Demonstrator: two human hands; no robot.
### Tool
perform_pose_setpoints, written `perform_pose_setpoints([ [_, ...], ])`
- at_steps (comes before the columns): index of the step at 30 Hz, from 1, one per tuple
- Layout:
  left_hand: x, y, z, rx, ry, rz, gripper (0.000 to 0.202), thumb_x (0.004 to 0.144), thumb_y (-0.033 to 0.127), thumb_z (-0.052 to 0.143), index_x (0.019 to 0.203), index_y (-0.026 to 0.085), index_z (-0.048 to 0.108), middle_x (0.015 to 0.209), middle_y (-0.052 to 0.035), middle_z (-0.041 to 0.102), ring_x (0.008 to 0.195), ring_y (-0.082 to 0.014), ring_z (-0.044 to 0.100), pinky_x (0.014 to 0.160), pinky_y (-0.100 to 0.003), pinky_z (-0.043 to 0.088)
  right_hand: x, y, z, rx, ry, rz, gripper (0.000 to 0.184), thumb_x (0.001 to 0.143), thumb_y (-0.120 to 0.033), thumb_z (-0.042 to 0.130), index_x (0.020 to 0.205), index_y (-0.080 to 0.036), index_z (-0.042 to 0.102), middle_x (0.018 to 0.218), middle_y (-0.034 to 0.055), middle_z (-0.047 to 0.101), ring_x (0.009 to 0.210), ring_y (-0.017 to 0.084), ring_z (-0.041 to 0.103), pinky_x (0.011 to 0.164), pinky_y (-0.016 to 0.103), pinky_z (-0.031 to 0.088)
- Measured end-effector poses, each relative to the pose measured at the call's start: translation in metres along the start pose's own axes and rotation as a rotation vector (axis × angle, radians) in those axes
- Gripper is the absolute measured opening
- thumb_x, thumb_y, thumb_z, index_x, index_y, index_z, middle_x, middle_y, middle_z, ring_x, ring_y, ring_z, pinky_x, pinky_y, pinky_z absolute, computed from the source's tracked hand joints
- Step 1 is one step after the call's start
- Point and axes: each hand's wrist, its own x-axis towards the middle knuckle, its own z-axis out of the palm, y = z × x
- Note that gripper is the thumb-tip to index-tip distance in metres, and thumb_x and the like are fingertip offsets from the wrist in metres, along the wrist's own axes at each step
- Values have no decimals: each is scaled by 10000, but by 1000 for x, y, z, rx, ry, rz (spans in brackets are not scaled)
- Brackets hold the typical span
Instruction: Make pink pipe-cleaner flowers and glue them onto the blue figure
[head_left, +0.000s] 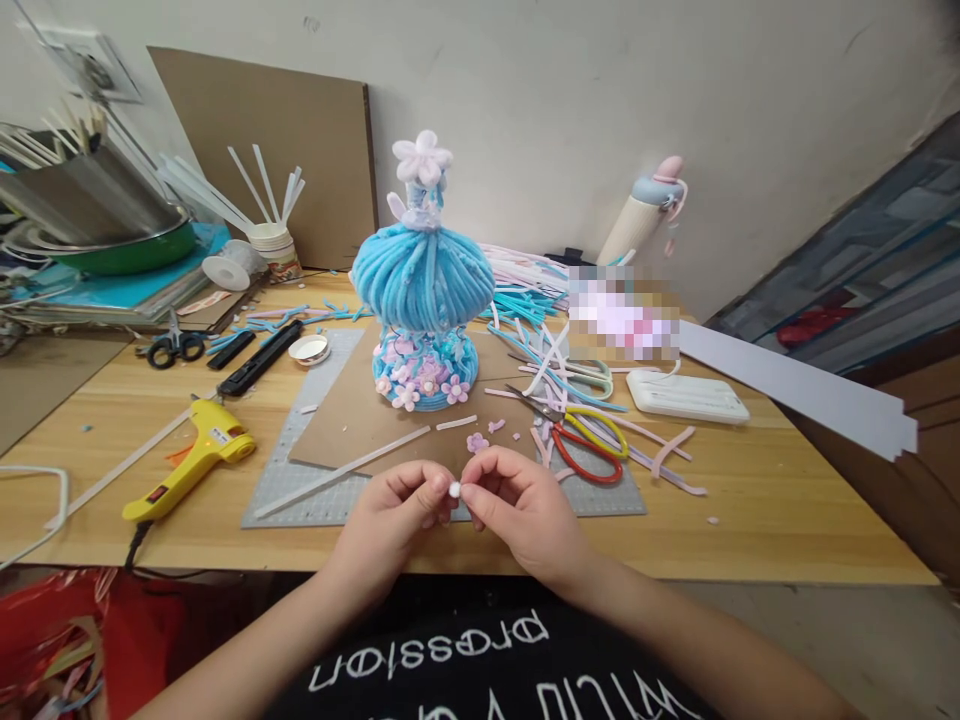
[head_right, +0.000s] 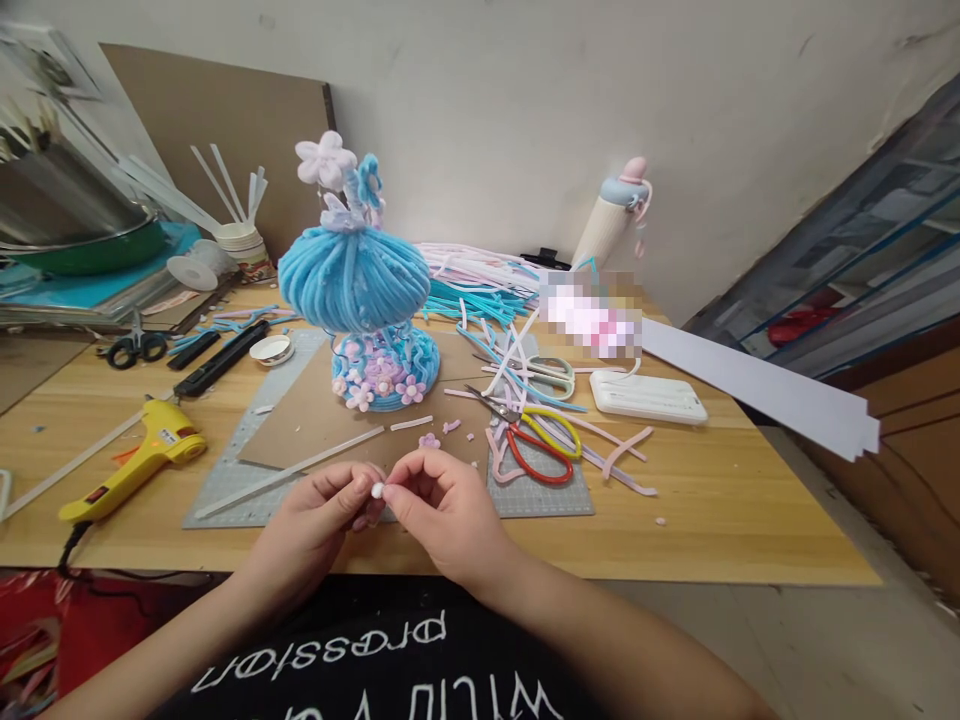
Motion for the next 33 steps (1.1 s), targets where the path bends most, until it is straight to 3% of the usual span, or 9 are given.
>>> perform_pose_setpoints([
  [3,-1,3,3,-34,16,-42,282,788,384,639,664,132,604,573,27,503,537,-75,377,531,-212,288,0,0,1,-6,10,10,115,787,-268,607,740,-177,555,644,-29,530,571,90,486,556,227,414],
  [11,5,1,8,-308,87,-315,255,731,351,701,706,110,623,639,-11,575,528,-63,461,408,-154,257,7,10,-1,-31,63,85,107,807,-272,567,770,-182,521,657,-26,530,557,95,488,527,227,417],
  [16,7,1,8,-323,107,-326,237,702,321,728,717,109,621,656,-15,582,531,-62,481,396,-142,276,6,12,-6,-315,186,-218,21,823,-209,551,832,-196,566,816,21,567,726,139,546,627,261,452],
  [20,6,1,9,-271,59,-271,261,718,349,711,687,108,614,653,-12,580,514,-56,458,397,-150,286,5,8,-7,-516,153,-349,54,822,-176,561,794,-198,601,820,33,575,802,165,555,661,275,448],
  [25,5,3,9,-220,32,-215,248,721,347,707,691,118,618,645,-1,575,543,-67,462,421,-162,299,5,11,-7,-434,123,-260,81,842,-208,555,789,-194,615,804,32,587,728,144,551,629,266,444],
  [30,7,1,8,-222,30,-201,224,716,332,712,729,131,615,666,-2,577,603,-91,497,498,-187,365,8,13,-7,-75,56,1,107,797,-286,613,793,-181,596,730,5,600,671,127,566,619,256,458],
  [33,7,-1,6,-227,-19,-196,216,750,339,681,734,140,599,649,1,577,593,-92,502,526,-198,368,9,14,-9,124,-1,131,167,751,-315,665,772,-166,591,663,-18,572,560,87,488,519,219,382],
])
